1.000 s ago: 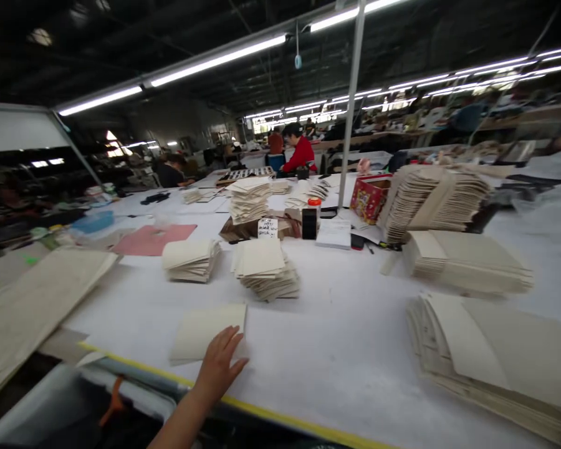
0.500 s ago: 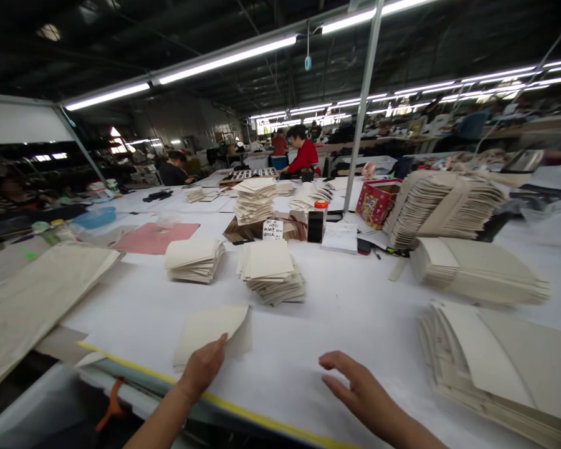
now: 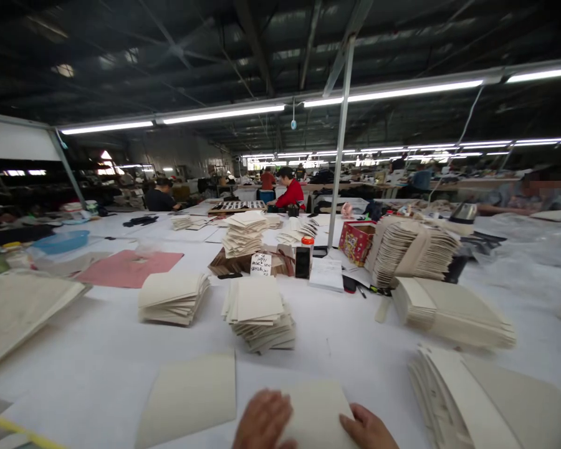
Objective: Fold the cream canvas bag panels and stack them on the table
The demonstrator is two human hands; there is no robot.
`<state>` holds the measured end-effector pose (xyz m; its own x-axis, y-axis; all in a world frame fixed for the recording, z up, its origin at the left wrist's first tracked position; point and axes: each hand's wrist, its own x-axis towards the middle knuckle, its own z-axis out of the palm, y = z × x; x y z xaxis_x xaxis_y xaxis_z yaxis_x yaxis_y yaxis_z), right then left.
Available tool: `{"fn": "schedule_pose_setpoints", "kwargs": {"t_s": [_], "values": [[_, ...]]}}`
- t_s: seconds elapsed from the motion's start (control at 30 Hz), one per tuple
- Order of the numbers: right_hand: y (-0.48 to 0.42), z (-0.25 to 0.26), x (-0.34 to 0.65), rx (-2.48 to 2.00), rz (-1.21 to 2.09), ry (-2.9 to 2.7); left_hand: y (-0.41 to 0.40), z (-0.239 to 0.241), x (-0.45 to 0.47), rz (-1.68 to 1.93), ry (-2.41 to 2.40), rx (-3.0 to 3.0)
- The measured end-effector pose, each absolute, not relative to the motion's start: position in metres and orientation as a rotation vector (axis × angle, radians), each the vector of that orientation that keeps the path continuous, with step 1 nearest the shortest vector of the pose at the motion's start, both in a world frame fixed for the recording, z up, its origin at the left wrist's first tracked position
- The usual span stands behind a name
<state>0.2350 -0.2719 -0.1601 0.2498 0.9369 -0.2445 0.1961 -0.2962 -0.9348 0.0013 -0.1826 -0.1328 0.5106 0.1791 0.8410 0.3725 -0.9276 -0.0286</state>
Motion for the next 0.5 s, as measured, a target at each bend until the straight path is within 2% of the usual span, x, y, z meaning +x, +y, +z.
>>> {"fn": "schedule_pose_setpoints", "kwargs": {"t_s": [0.13,0.27,0.4,0.5], "values": [[-0.277,-0.143,0.281,-2.128,0.55,-1.322,-0.105,-0.065,-0.026,-1.746,-1.372,-2.351],[-0.233,-0.071,0.255,-2.023,-0.029,-1.592,-0.044,-0.047,-0.034,-1.856,-1.64,-2.339],[-0.154,0.002,0.17,-1.812,-0.171,-1.802,-0.025,-0.059,-0.028,-1.901,-1.671,-2.549],[-0.1,0.021,0.114,-1.85,-0.137,-1.831,-0.024,-0.066,-0.027,-2.043,-1.681,-2.643]]}}
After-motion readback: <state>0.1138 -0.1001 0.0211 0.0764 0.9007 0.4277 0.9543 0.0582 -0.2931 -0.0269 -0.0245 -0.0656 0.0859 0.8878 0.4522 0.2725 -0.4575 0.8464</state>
